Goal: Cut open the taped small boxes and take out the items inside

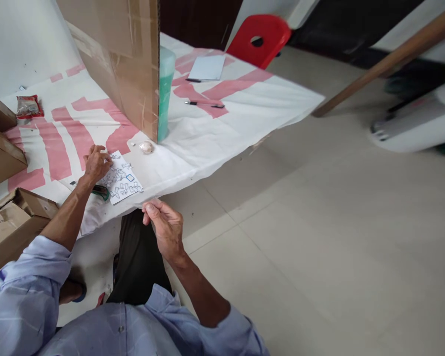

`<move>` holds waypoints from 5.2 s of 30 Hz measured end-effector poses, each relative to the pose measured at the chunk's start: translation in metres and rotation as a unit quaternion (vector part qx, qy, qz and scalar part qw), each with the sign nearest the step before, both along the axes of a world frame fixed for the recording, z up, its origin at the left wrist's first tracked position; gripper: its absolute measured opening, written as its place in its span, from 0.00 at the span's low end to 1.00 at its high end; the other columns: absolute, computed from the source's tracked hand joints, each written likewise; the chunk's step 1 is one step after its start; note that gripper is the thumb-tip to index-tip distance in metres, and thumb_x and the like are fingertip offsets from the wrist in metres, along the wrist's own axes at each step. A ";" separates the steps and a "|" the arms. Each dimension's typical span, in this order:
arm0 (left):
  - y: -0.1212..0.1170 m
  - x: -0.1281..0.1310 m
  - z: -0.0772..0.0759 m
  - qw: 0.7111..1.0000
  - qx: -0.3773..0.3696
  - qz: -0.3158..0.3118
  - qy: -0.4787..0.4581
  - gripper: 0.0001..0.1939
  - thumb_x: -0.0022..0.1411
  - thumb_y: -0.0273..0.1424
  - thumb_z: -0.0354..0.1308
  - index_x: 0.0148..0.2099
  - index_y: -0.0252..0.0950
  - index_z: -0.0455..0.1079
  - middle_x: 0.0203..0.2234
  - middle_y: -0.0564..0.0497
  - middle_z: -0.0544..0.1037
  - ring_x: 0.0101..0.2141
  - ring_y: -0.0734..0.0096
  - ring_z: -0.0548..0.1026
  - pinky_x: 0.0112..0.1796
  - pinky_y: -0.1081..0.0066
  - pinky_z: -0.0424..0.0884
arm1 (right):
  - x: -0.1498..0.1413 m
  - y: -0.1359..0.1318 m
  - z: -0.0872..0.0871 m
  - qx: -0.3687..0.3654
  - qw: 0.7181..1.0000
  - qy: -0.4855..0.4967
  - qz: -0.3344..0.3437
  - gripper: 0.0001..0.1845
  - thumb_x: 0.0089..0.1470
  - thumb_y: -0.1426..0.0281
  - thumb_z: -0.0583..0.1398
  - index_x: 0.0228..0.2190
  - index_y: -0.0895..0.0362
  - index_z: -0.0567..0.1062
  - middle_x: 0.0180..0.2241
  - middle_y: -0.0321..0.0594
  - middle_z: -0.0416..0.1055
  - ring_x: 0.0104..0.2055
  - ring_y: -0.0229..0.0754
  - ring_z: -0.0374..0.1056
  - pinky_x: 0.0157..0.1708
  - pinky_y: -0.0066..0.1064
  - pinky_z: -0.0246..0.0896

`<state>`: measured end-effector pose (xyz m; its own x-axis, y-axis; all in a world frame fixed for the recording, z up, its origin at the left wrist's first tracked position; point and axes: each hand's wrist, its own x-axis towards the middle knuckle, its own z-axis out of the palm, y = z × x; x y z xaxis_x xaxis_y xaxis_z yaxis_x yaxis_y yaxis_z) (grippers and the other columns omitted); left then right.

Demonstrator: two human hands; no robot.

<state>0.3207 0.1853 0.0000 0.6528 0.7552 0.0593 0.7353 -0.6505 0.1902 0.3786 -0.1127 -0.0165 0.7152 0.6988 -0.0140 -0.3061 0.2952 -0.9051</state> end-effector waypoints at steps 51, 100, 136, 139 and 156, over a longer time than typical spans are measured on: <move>-0.243 -0.179 0.051 0.675 -0.466 0.006 -0.572 0.23 0.50 0.42 0.82 0.41 0.38 0.76 0.28 0.51 0.81 0.26 0.69 0.78 0.23 0.73 0.72 | -0.077 -0.033 0.036 0.052 0.992 -0.114 0.006 0.17 0.64 0.53 0.67 0.35 0.54 0.82 0.30 0.37 0.79 0.26 0.37 0.70 0.31 0.33 0.69; -0.356 -0.316 0.065 0.715 -0.157 0.142 -0.667 0.29 0.61 0.43 0.74 0.58 0.33 0.75 0.35 0.48 0.85 0.32 0.68 0.83 0.34 0.72 0.82 | -0.216 -0.086 0.054 0.105 0.907 -0.367 0.180 0.15 0.67 0.60 0.60 0.34 0.53 0.82 0.30 0.38 0.81 0.27 0.41 0.74 0.31 0.34 0.73; -0.353 -0.315 0.055 0.837 0.142 0.147 -0.508 0.09 0.70 0.30 0.63 0.47 0.39 0.84 0.39 0.46 0.88 0.38 0.66 0.84 0.43 0.69 0.81 | -0.213 -0.084 0.056 0.195 0.828 -0.516 0.101 0.16 0.69 0.71 0.57 0.28 0.54 0.75 0.25 0.37 0.75 0.27 0.39 0.70 0.31 0.31 0.68; -0.350 -0.316 0.050 0.852 0.138 0.157 -0.480 0.08 0.69 0.30 0.63 0.45 0.39 0.84 0.38 0.46 0.88 0.36 0.65 0.83 0.43 0.68 0.81 | -0.212 -0.088 0.069 0.197 0.828 -0.515 0.098 0.17 0.68 0.71 0.57 0.26 0.53 0.72 0.23 0.35 0.72 0.25 0.37 0.67 0.30 0.30 0.66; -0.363 -0.334 0.083 0.631 -0.246 0.055 -0.733 0.16 0.54 0.37 0.81 0.44 0.38 0.87 0.56 0.39 0.85 0.47 0.56 0.85 0.44 0.67 0.81 | -0.180 -0.076 0.091 0.106 0.911 -0.288 0.275 0.12 0.60 0.59 0.66 0.29 0.52 0.81 0.26 0.34 0.76 0.25 0.39 0.71 0.30 0.32 0.71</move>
<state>-0.0137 -0.1778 0.0826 0.1098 0.9541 0.2787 -0.4313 -0.2069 0.8782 0.1990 -0.1886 0.0745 0.1009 0.8972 0.4299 0.0480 0.4272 -0.9029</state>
